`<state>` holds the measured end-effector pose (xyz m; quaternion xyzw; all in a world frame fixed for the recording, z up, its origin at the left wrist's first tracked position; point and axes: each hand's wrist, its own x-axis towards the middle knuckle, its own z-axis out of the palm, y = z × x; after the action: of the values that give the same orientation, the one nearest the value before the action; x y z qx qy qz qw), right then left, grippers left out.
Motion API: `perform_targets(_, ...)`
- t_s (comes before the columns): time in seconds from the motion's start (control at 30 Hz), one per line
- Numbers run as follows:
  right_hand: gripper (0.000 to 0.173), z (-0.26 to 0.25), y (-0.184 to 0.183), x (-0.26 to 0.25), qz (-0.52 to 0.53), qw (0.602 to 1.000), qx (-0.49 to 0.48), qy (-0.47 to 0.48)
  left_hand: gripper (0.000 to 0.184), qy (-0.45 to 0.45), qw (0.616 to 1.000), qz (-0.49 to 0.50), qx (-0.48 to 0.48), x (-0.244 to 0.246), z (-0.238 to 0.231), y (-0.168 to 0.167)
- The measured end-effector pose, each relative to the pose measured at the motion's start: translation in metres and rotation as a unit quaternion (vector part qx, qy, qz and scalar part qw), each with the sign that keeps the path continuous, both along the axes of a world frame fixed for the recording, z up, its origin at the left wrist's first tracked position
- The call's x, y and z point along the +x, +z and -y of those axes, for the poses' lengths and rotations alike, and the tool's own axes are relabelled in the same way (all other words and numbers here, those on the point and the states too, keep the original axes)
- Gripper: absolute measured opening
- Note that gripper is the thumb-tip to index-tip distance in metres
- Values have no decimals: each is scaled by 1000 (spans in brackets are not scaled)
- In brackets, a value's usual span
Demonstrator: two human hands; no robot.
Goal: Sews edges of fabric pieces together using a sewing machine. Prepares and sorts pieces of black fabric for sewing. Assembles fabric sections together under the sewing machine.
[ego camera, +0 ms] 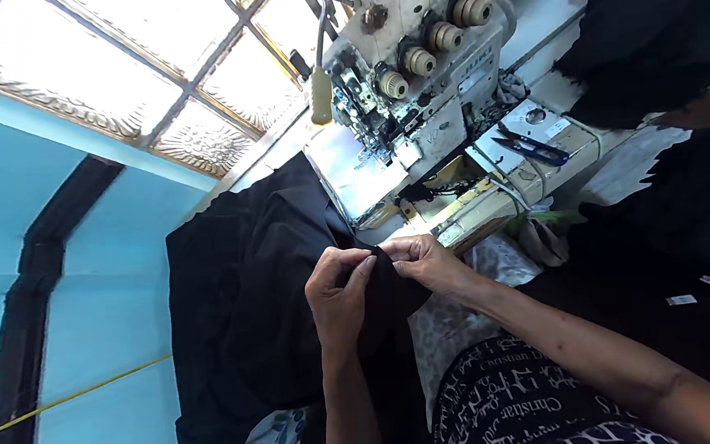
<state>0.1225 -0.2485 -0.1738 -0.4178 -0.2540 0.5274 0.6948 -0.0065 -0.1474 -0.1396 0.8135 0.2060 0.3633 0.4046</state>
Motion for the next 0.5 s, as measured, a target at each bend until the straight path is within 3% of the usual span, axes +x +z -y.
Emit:
perform_targets(0.17,25,0,-2,-3,9,1000,0,-1,18,18,1000,-14,-16,-1,1,-1)
perform_targets(0.33,29,0,-5,-4,52,999,0,0,37,-1,996,-93,-16,-7,-7,0)
perform_targets(0.5,24,-3,-15,-6,174,982,69,-26,6,-6,991,-131,-12,-12,-13,5)
